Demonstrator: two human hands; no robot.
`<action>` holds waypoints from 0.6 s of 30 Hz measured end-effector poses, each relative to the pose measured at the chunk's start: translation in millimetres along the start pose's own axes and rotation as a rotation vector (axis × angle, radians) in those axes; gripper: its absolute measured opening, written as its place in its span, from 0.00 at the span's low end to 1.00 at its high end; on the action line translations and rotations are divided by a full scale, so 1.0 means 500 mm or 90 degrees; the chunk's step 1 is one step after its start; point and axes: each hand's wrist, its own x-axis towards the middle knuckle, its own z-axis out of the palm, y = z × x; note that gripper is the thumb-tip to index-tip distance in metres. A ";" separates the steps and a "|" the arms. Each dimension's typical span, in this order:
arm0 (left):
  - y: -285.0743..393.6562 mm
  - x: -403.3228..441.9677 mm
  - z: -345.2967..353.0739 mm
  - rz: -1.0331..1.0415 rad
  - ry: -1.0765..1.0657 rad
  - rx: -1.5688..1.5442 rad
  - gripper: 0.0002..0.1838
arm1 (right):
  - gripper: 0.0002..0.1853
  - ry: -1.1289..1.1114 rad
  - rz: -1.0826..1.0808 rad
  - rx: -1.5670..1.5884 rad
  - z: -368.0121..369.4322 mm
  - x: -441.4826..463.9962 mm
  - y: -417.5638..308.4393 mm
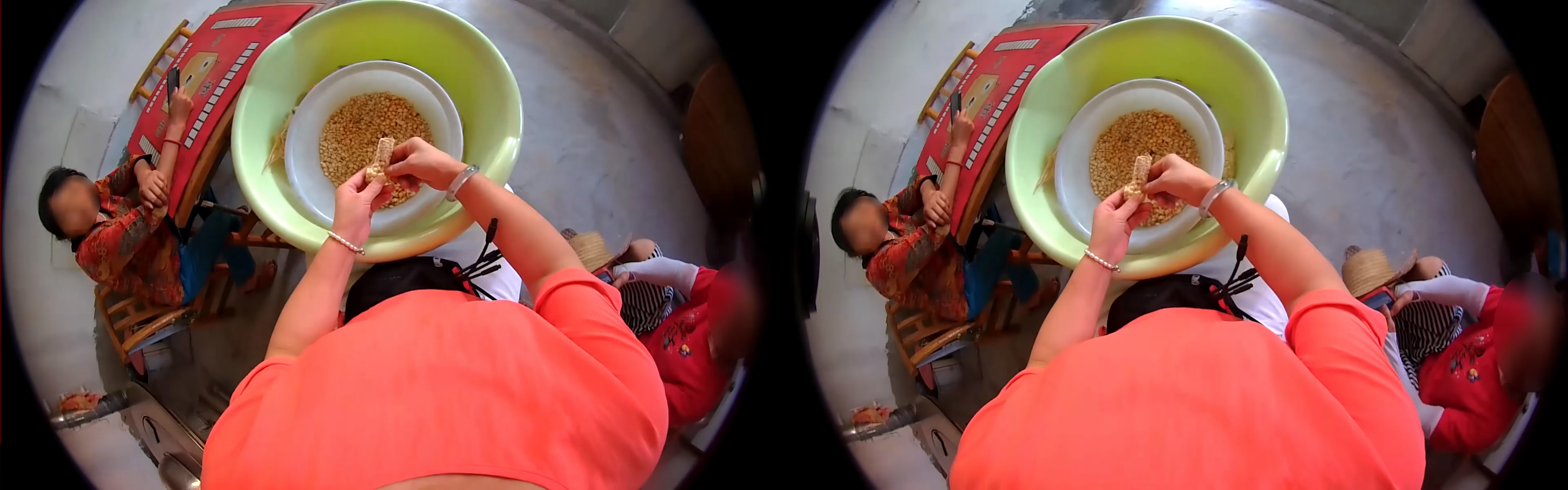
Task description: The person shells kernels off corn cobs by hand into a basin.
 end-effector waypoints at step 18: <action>0.003 0.015 -0.005 0.020 0.001 -0.028 0.08 | 0.10 0.018 0.041 0.046 0.003 0.008 -0.016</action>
